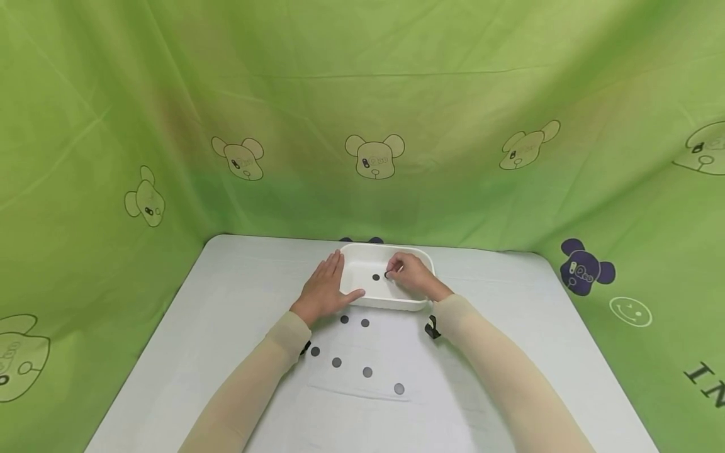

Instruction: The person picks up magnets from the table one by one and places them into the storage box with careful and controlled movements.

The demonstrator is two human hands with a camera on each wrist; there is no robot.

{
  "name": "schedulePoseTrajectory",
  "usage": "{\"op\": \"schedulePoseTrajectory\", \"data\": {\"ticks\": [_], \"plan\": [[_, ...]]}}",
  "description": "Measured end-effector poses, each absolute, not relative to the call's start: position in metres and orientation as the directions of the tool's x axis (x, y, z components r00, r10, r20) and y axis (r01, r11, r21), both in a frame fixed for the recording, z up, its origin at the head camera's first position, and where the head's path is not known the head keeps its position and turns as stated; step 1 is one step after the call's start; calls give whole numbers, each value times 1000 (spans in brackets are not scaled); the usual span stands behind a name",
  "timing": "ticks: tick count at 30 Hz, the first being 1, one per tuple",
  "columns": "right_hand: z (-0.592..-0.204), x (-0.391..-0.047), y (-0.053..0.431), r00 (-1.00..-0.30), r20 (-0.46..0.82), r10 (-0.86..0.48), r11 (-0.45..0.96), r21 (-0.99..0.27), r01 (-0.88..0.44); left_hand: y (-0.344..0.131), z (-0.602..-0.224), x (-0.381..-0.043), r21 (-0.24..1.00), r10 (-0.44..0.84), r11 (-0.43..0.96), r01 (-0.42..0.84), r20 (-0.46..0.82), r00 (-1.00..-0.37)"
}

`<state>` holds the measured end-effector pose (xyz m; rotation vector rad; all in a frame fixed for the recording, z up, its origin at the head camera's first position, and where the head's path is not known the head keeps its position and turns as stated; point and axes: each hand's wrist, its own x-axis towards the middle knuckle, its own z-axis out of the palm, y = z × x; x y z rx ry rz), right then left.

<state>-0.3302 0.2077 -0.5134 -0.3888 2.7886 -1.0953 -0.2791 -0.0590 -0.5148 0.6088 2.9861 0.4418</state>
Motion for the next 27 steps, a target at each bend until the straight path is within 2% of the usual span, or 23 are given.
{"op": "schedulePoseTrajectory", "data": {"ticks": [8,27], "plan": [[-515,-331,206,-952,-53,-302,714,-675,-189,-59,-513,-278,290,388,883,370,-8,-921],[-521,-335,205,-949,-39,-312,735,-643,-215,-59,-510,-276,298,386,883,362,-22,-922]]}}
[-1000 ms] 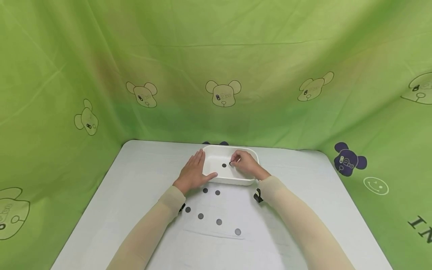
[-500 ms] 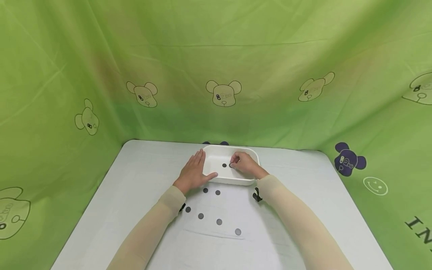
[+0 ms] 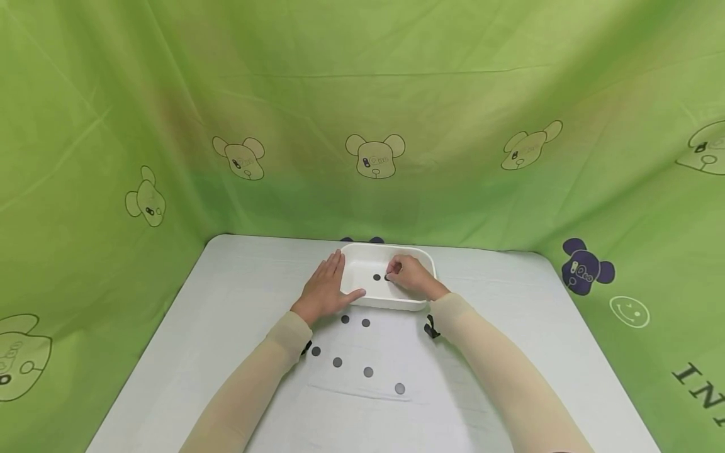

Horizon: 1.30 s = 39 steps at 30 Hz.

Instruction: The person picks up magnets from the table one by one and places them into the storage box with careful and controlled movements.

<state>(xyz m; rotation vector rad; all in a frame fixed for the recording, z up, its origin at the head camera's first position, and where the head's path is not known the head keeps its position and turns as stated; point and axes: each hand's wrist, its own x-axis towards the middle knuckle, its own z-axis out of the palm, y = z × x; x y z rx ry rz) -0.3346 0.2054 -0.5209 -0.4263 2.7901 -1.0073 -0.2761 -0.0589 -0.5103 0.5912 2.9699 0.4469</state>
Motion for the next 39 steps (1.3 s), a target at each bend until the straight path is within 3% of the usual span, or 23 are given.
{"op": "schedulePoseTrajectory", "data": {"ticks": [22,39], "plan": [[-516,-328,209,-942,-13,-334,743,-618,-255,-59,-512,-276,305,385,881,362,-18,-923],[-471,-274,216,-883,179,-434,684,-572,-452,-59,-510,-276,312,381,881,355,-26,-924]]}}
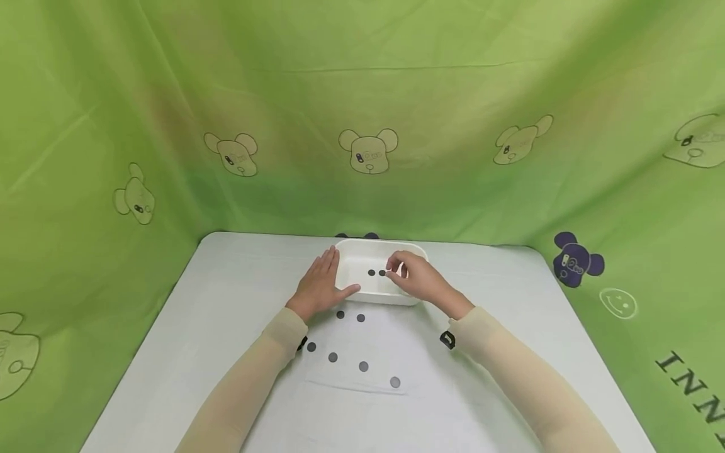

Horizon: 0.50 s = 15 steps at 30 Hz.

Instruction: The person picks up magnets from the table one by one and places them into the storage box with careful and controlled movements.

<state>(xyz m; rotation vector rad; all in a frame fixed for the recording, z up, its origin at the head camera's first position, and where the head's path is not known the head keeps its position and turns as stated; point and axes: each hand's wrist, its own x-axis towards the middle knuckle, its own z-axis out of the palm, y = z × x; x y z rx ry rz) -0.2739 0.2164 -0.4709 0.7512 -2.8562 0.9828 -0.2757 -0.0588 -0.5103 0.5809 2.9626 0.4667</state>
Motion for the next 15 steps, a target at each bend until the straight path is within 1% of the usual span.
{"op": "schedulePoseTrajectory", "data": {"ticks": [9,15], "plan": [[-463,-231,218,-869,213,-447,689,-538,-486,-58,-511,-275,324,379,879,349,-33,-925],[-467,-204,222,-860,232,-455,690,-519,-505,-58,-510,-275,313,379,881,354,-22,-925]]}}
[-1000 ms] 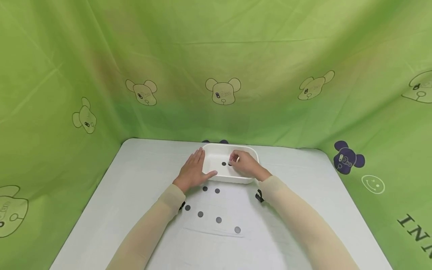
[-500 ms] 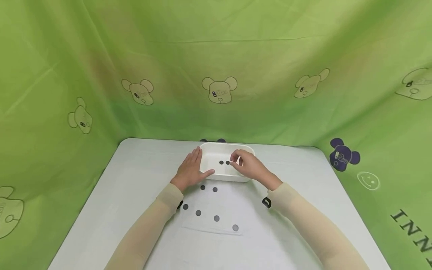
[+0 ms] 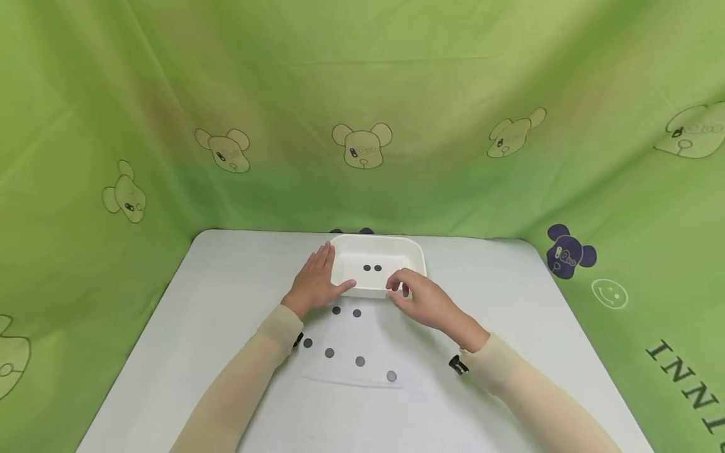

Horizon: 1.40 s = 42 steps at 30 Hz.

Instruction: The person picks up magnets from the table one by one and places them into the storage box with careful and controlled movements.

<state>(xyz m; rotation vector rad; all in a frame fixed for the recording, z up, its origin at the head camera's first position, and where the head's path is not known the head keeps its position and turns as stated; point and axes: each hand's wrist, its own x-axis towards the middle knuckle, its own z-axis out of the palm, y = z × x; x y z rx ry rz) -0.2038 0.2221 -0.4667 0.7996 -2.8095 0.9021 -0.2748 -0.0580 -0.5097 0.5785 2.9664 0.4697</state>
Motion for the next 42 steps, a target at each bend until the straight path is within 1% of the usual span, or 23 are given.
{"op": "schedulePoseTrajectory", "data": {"ticks": [4,13,22,27,31,37,42], "plan": [[-474,-188,226,-851,230,-472,685,-511,-519,-59,-508,-275,314,381,881,355,-24,-924],[-496,-156,230,-854,188,-485,696,-509,-507,-58,-507,-275,331,386,875,354,-34,-922],[-514,-135,231,-811,192,-553,658,-495,-567,-58,-507,-274,338,379,874,349,-27,-925],[-521,-126,231,-801,173,-574,649,-500,-573,-58,-508,-275,324,385,877,355,-30,-923],[-523,-120,232,-812,129,-569,668,-504,-548,-59,-509,-275,317,388,878,359,-30,-921],[-525,-114,233,-836,25,-548,707,-520,-479,-59,-512,-276,308,394,877,369,-24,-919],[-527,-111,235,-837,15,-546,710,-522,-473,-58,-511,-275,320,391,875,364,-22,-920]]}}
